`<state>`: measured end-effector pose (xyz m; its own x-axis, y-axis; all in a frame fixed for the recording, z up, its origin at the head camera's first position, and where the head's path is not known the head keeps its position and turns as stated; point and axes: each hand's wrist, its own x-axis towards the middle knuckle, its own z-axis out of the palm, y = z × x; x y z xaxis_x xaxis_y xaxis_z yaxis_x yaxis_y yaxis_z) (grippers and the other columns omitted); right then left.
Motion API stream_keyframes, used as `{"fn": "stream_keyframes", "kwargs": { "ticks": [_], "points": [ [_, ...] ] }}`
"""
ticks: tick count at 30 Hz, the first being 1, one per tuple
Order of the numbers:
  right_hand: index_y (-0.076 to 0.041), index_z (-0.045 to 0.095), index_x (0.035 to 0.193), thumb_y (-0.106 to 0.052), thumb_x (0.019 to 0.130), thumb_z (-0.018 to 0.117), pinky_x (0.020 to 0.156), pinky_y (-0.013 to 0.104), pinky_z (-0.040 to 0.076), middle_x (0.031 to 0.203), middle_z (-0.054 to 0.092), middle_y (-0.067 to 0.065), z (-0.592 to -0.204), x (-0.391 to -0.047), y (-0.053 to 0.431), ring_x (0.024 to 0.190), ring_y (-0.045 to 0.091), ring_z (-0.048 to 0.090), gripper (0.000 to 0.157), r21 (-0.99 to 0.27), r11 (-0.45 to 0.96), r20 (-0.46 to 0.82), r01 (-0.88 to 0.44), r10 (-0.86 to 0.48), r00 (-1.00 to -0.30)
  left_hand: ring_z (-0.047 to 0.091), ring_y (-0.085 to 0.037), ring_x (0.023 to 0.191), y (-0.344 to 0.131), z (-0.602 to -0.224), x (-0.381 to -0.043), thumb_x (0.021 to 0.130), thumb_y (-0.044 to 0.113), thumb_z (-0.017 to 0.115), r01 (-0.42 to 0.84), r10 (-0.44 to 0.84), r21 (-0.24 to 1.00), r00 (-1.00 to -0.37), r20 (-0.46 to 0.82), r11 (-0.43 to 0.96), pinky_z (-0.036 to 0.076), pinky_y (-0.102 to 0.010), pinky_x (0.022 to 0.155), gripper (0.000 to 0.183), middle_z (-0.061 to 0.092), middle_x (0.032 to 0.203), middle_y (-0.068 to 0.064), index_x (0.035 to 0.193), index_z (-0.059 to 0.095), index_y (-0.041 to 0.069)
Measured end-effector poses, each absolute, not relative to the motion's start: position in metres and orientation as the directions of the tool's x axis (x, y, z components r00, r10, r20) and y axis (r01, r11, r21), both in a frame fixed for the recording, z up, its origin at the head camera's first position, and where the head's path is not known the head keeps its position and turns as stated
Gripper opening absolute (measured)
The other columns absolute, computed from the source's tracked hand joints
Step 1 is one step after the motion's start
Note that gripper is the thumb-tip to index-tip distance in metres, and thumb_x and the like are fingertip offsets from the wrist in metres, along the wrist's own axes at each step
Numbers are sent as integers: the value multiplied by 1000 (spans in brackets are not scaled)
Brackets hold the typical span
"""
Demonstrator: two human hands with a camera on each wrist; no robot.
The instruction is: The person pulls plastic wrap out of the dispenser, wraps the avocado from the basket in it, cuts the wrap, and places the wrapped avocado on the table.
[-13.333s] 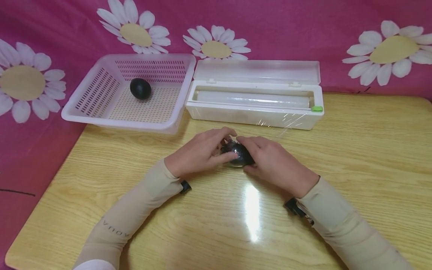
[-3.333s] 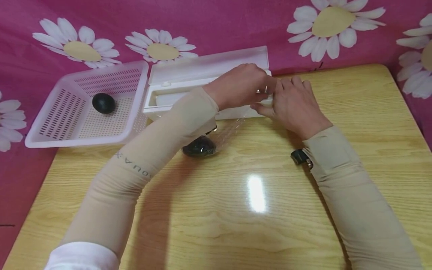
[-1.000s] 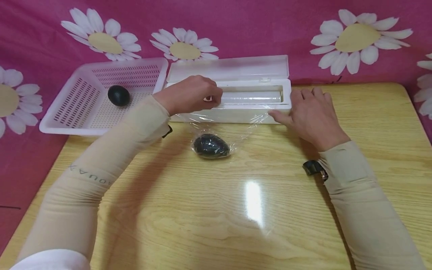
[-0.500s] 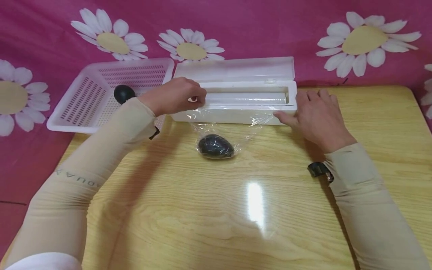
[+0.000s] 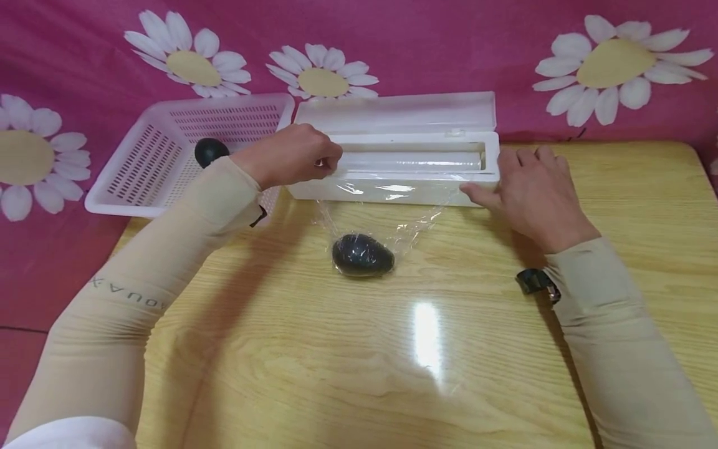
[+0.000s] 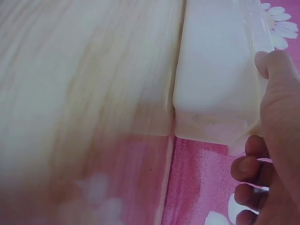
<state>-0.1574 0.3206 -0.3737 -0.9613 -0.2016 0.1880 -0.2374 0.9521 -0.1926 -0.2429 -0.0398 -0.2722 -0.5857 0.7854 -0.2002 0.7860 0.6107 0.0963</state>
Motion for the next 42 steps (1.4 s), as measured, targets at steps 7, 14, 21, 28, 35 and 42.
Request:
{"fn": "stream_keyframes", "kwargs": {
  "ticks": [7, 14, 21, 28, 35, 42],
  "points": [
    [7, 53, 96, -62, 98, 57, 74, 54, 36, 91, 59, 30, -373, -158, 322, 92, 49, 53, 69, -186, 953, 168, -239, -209, -963, 46, -17, 74, -36, -269, -241, 87, -6, 45, 765, 746, 33, -616, -253, 643, 36, -28, 67, 24, 49, 72, 0, 74, 52, 12],
    [8, 54, 98, -61, 97, 59, 72, 55, 37, 95, 59, 32, -372, -158, 322, 94, 49, 51, 69, -186, 953, 172, -238, -207, -963, 52, -21, 77, -38, -267, -243, 93, -2, 51, 743, 710, -9, -643, -288, 670, 43, -33, 72, 17, 58, 78, -5, 83, 59, 8],
    [7, 53, 96, -61, 97, 58, 73, 54, 37, 92, 59, 30, -373, -158, 322, 92, 48, 51, 68, -187, 952, 172, -241, -210, -962, 59, -23, 79, -39, -266, -243, 93, -3, 51, 733, 695, -20, -653, -301, 680, 52, -35, 76, 20, 67, 83, -8, 87, 69, 6],
    [8, 52, 96, -61, 97, 58, 80, 56, 37, 91, 58, 32, -372, -160, 324, 93, 49, 53, 70, -173, 953, 164, -249, -222, -961, 56, -21, 73, -46, -263, -245, 94, -7, 50, 713, 648, -97, -679, -346, 695, 50, -32, 69, 25, 70, 84, -11, 83, 70, 4],
    [9, 52, 96, -61, 98, 57, 81, 58, 38, 92, 58, 33, -372, -160, 324, 95, 50, 53, 71, -167, 954, 156, -249, -224, -962, 73, -36, 87, -52, -261, -244, 96, -3, 57, 744, 665, -204, -664, -342, 637, 61, -44, 80, 18, 76, 95, -23, 95, 75, -2],
    [9, 52, 97, -63, 98, 56, 79, 57, 37, 89, 57, 32, -372, -160, 324, 92, 50, 52, 73, -171, 954, 148, -247, -223, -964, 74, -40, 90, -60, -261, -243, 94, -2, 60, 754, 686, -314, -656, -316, 576, 62, -47, 80, 16, 76, 94, -26, 97, 75, -6]
  ]
}}
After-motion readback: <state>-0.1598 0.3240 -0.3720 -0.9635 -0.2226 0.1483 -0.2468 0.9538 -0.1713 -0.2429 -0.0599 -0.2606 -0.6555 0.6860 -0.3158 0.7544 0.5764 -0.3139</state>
